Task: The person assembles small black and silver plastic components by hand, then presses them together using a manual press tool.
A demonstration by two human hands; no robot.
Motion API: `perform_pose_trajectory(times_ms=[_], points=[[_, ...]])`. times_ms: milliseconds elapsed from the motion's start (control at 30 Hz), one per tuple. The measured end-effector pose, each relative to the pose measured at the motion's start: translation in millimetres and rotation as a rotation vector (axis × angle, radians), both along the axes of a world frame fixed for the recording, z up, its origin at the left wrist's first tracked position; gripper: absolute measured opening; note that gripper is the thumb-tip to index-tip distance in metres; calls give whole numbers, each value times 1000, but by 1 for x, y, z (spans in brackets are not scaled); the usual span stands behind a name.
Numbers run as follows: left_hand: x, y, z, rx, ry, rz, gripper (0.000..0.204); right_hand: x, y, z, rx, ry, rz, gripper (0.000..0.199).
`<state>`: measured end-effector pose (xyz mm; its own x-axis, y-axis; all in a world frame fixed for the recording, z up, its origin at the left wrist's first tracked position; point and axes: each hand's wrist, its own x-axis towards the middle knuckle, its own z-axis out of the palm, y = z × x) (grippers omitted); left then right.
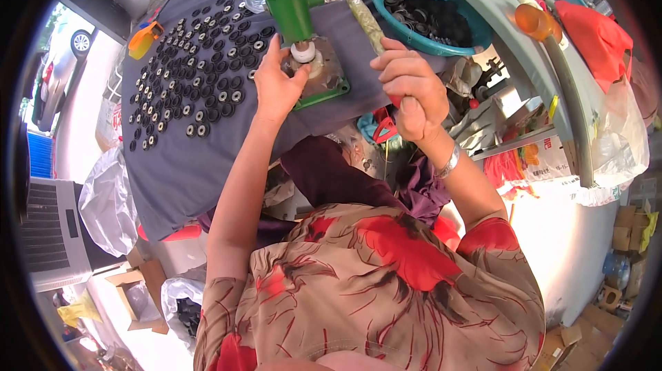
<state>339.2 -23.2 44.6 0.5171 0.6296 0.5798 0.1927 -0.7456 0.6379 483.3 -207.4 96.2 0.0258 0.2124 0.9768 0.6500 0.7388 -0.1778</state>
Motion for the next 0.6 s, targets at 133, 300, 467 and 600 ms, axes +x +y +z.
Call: perform_pose_trajectory(times_ms=[133, 300, 467, 600], points=[[3, 0, 0, -69, 1, -17, 81, 7, 1, 33, -18, -11, 30, 28], [10, 11, -14, -207, -53, -48, 82, -6, 43, 122, 8, 302, 172, 25], [4, 4, -9, -279, -89, -37, 79, 20, 84, 164, -45, 443, 104, 31], [-34, -14, 7, -489, -261, -83, 80, 37, 107, 185, -97, 527, 118, 30]])
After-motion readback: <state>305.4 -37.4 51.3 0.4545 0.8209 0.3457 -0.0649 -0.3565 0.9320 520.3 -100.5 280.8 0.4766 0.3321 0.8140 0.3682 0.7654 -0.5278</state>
